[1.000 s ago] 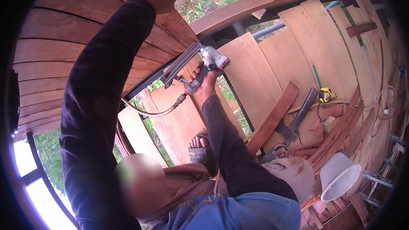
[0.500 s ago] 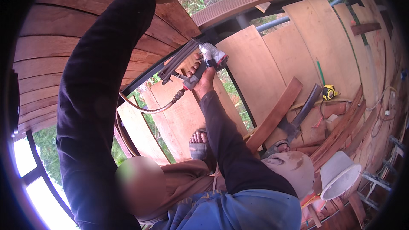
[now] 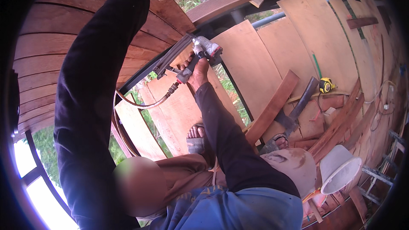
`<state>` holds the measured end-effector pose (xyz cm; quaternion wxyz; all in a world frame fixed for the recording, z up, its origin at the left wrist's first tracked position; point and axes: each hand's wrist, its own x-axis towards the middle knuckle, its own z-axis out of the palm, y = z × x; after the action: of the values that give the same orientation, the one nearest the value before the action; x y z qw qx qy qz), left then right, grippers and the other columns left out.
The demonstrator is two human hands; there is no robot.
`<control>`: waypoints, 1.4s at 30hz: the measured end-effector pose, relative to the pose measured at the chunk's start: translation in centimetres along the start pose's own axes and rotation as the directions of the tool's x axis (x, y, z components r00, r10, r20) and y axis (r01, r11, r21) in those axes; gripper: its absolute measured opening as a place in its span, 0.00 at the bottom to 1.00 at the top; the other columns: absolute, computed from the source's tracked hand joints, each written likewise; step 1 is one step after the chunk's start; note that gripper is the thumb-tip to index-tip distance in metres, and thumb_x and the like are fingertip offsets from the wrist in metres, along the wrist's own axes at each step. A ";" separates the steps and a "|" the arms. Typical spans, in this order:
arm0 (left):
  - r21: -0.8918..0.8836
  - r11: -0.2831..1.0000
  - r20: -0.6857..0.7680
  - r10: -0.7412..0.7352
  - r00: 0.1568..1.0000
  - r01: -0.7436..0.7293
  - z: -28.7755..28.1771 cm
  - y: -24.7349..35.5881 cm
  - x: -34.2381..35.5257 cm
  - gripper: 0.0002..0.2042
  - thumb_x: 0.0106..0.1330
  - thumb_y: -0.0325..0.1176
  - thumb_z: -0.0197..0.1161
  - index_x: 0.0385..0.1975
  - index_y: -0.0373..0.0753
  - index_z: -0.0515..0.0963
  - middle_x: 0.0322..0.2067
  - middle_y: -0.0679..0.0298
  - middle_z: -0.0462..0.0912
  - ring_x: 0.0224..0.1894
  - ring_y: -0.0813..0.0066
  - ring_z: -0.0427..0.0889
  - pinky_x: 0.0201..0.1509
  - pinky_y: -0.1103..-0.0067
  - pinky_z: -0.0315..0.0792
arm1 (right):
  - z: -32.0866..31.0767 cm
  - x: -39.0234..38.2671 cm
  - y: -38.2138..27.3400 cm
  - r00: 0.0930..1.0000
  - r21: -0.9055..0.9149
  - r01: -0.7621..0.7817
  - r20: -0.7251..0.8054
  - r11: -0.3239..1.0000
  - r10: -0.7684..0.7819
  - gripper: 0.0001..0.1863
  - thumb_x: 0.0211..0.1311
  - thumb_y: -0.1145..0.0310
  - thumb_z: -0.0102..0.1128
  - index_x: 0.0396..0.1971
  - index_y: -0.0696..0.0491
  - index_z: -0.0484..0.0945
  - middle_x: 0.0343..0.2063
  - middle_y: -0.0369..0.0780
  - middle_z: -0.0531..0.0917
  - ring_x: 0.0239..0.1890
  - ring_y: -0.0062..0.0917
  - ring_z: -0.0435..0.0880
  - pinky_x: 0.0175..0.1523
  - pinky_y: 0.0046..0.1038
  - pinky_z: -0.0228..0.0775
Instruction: The person installs wooden planks onto a curved wooden structure using a pneumatic nail gun. They position each plank, secure it with nails, and occasionally use a hammer to adjust the fit.
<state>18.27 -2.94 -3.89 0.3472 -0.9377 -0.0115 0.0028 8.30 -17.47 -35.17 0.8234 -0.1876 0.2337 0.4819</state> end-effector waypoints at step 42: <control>-0.773 0.620 -0.290 -0.161 0.943 -0.132 -4.9 -0.7 -8.5 0.09 0.68 0.29 0.63 0.44 0.36 0.82 0.38 0.59 0.87 0.41 0.74 0.86 0.45 0.78 0.81 | 14.5 -9.2 -4.0 0.781 -0.134 0.495 0.501 0.859 -0.372 0.17 0.63 0.64 0.68 0.46 0.57 0.76 0.15 0.34 0.74 0.12 0.19 0.74 0.19 0.25 0.68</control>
<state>9.79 -5.84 0.23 -0.0997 -0.9808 0.0394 -0.1629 10.84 -18.04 -17.69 0.9121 -0.2231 -0.0819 0.3341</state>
